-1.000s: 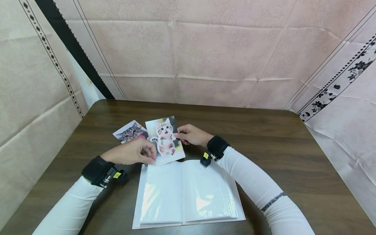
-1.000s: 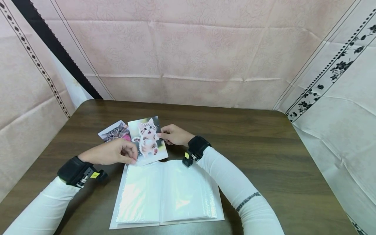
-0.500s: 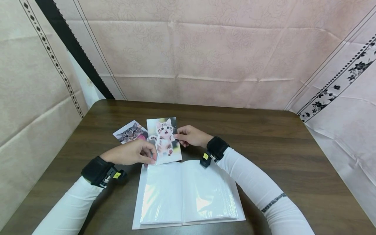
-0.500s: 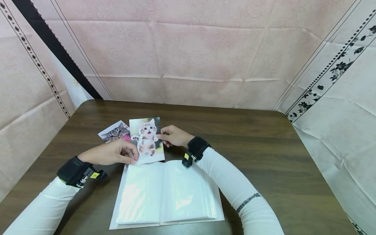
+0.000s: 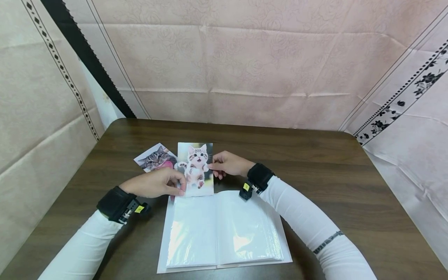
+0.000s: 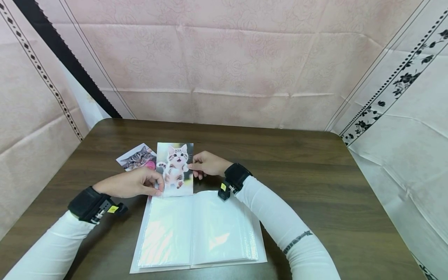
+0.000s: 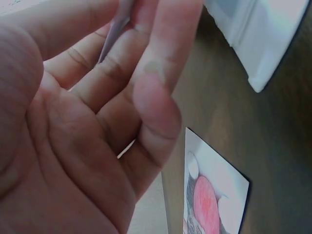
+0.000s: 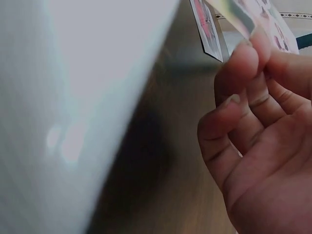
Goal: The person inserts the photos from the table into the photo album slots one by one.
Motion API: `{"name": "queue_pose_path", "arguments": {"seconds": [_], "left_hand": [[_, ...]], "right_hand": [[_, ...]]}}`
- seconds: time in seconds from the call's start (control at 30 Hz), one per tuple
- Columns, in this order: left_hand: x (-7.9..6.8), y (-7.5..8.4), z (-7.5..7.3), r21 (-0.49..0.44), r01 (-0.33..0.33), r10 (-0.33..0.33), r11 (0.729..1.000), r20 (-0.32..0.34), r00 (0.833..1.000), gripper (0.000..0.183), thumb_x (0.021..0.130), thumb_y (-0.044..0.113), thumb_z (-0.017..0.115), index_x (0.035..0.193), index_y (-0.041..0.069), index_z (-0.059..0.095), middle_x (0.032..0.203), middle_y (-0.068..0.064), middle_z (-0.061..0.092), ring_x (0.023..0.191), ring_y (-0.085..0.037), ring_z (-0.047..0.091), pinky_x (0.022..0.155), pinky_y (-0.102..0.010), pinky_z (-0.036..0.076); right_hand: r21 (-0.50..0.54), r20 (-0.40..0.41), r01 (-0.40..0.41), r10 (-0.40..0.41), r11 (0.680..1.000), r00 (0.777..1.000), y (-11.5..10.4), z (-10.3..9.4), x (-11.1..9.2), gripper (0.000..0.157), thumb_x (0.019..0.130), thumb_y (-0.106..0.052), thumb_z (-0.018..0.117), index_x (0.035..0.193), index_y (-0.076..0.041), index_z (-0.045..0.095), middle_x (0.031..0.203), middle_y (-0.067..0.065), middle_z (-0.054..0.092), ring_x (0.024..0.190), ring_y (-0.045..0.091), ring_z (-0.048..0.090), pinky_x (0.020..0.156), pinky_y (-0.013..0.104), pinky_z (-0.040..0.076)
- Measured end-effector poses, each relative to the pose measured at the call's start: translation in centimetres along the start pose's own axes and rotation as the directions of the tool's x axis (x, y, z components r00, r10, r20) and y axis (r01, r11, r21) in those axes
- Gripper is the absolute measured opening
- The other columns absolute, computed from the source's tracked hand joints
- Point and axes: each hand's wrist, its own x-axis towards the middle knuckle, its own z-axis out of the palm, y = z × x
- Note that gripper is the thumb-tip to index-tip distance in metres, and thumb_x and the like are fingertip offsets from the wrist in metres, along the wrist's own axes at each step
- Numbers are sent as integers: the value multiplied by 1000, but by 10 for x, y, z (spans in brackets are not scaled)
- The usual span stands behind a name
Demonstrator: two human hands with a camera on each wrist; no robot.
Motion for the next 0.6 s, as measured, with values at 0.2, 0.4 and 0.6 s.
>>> {"name": "queue_pose_path", "arguments": {"seconds": [0.2,0.4,0.6], "left_hand": [[0,-1,0,12,7,-8,1000,14,1000,10,91,30,64,97,22,63,87,3,60,75,-16,57,64,-28,46],[0,0,0,5,6,-7,1000,32,999,13,91,31,63,99,21,63,85,1,58,75,-17,57,66,-29,46],[0,-1,0,-24,-13,14,1000,57,998,14,91,31,62,99,20,62,89,0,60,80,-18,59,72,-32,49]], "right_hand": [[7,11,-11,11,1000,1000,-1,-1,-3,23,96,-27,57,92,-5,64,72,9,61,68,28,55,64,28,45],[10,-21,2,-2,1000,1000,0,-2,0,24,96,-27,56,91,-4,62,72,9,60,67,25,54,64,29,45],[27,-26,10,-9,1000,1000,0,-2,1,25,97,-27,55,91,-3,61,73,10,59,66,24,54,64,31,44]]}}
